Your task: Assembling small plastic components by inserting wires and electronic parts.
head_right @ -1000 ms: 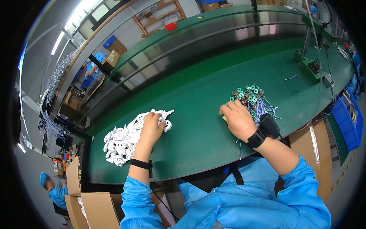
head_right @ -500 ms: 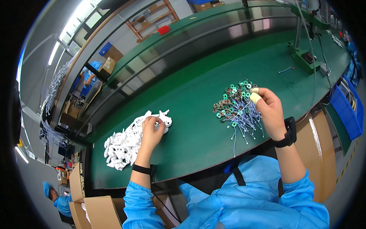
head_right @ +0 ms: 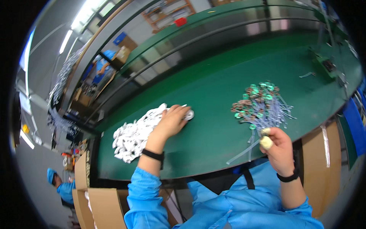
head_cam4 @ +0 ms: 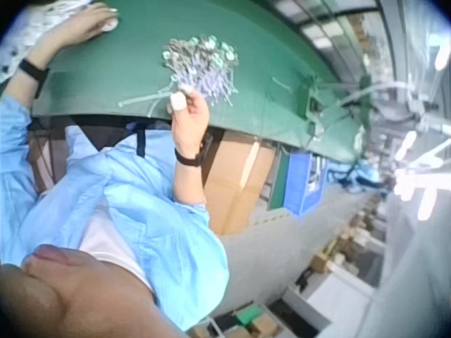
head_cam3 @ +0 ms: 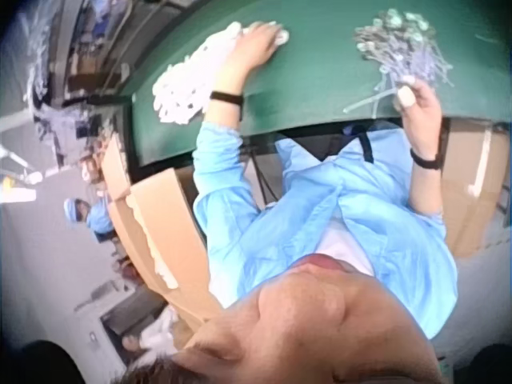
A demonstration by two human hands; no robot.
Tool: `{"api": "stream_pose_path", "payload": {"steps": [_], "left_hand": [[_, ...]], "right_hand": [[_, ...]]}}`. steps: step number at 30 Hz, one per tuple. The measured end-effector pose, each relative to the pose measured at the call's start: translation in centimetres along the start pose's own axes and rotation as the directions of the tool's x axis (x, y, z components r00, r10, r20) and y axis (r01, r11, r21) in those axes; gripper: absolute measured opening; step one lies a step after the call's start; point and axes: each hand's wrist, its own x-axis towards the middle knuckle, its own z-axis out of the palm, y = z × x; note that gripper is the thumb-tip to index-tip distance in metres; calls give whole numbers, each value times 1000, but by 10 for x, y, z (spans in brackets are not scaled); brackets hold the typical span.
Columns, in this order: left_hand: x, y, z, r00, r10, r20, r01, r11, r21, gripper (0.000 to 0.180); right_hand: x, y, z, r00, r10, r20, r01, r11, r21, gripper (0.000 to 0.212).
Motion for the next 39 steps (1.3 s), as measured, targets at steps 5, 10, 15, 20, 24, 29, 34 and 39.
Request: {"api": "stream_pose_path", "payload": {"steps": [5, 10, 15, 20, 24, 29, 34, 39], "left_hand": [[29, 15, 1, 992, -97, 79, 99, 994, -33, 59], [28, 43, 0, 934, -33, -356, -75, 956, -285, 45], [-18, 103, -22, 896, -444, -22, 9, 68, -998, 29], [-72, 135, 3, 881, -430, 197, -157, -658, -736, 34], [-86, 147, 21, 904, -324, 279, -127, -826, -549, 48], [-91, 150, 27, 898, -347, 270, -159, -829, -536, 50], [-91, 153, 33, 920, -321, 225, -132, -795, -592, 53], [-92, 171, 25, 879, -466, 96, -134, -436, -890, 55]], "right_hand": [[-11, -2, 0, 998, 37, -50, -39, 998, -47, 18], [-10, -2, -4, 998, 1, -69, -4, 999, -51, 20], [-7, -5, 0, 992, -50, -114, 48, 999, -20, 27], [-3, 2, 26, 984, -169, -58, 168, 985, -26, 31], [-8, 10, 41, 984, -177, -5, 174, 974, -148, 35], [-6, 20, 43, 969, -161, 186, 204, 950, -235, 33], [-8, 23, 45, 934, -238, 267, 349, 772, -532, 33], [-8, 31, 62, 919, -261, 295, 390, 708, -588, 30]]}}
